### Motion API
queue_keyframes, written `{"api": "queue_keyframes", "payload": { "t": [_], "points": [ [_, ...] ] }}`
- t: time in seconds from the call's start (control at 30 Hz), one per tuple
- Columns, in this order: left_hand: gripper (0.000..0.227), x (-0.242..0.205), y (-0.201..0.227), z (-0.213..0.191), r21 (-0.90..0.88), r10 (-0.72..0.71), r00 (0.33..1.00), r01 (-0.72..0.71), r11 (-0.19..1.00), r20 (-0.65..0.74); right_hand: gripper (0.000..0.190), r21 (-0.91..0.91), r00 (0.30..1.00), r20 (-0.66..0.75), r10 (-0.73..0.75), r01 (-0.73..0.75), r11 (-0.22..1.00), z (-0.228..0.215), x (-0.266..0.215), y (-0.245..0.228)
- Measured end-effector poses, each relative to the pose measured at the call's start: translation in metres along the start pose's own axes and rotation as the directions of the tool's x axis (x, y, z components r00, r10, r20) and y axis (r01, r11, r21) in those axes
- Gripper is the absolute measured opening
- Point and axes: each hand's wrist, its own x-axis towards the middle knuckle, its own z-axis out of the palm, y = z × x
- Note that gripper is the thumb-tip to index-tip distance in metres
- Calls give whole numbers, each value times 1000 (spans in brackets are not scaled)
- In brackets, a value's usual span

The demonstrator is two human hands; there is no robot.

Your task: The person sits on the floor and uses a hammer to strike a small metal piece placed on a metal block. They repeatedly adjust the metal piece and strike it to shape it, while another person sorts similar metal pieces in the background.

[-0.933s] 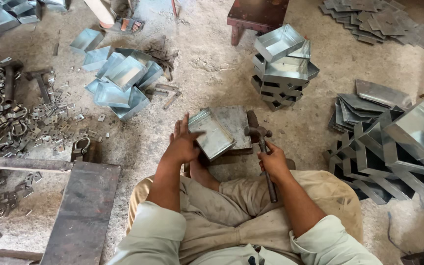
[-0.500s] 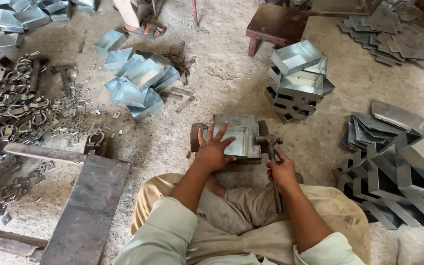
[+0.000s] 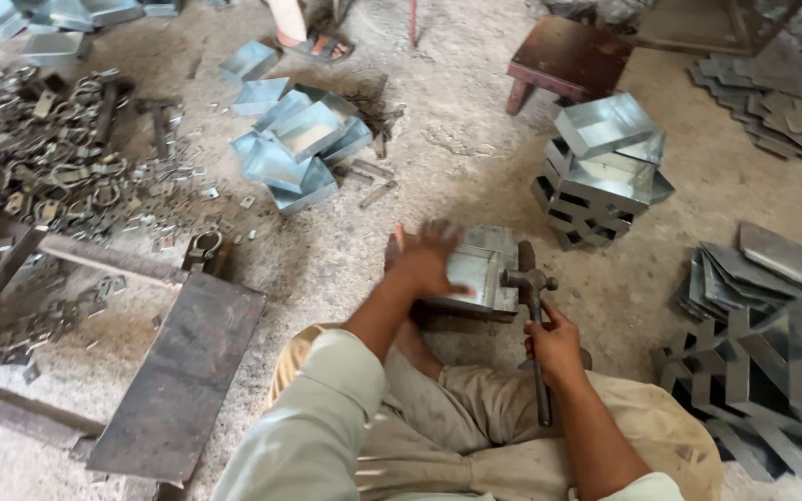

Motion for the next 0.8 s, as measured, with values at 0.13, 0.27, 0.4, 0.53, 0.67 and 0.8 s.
{"api": "queue_keyframes", "payload": {
  "t": [0.13,0.27,0.4,0.53,0.67,0.8],
  "points": [
    [111,38,-33,-63,-37,-148,953,143,989,-266,63,4,1000,-2,17,-17,1000,3,-4,-8],
    [100,75,-94,-157,-275,-252,711,85,958,-657,62,32,1000,5,-4,4,999,7,7,0],
    [103,101,-148,-249,-280,-222,501,-43,959,-837,63,30,998,16,-53,52,998,10,20,11],
    [67,122,-177,-298,-120,-150,272,122,985,-951,63,-58,995,12,-94,95,994,12,28,14],
    [63,148,-173,-306,-121,-265,496,302,946,-827,65,-88,997,15,-81,82,993,12,30,15],
    [58,164,-168,-309,-106,-310,576,359,927,-756,65,-113,995,28,-100,102,988,12,32,18]
  ]
}}
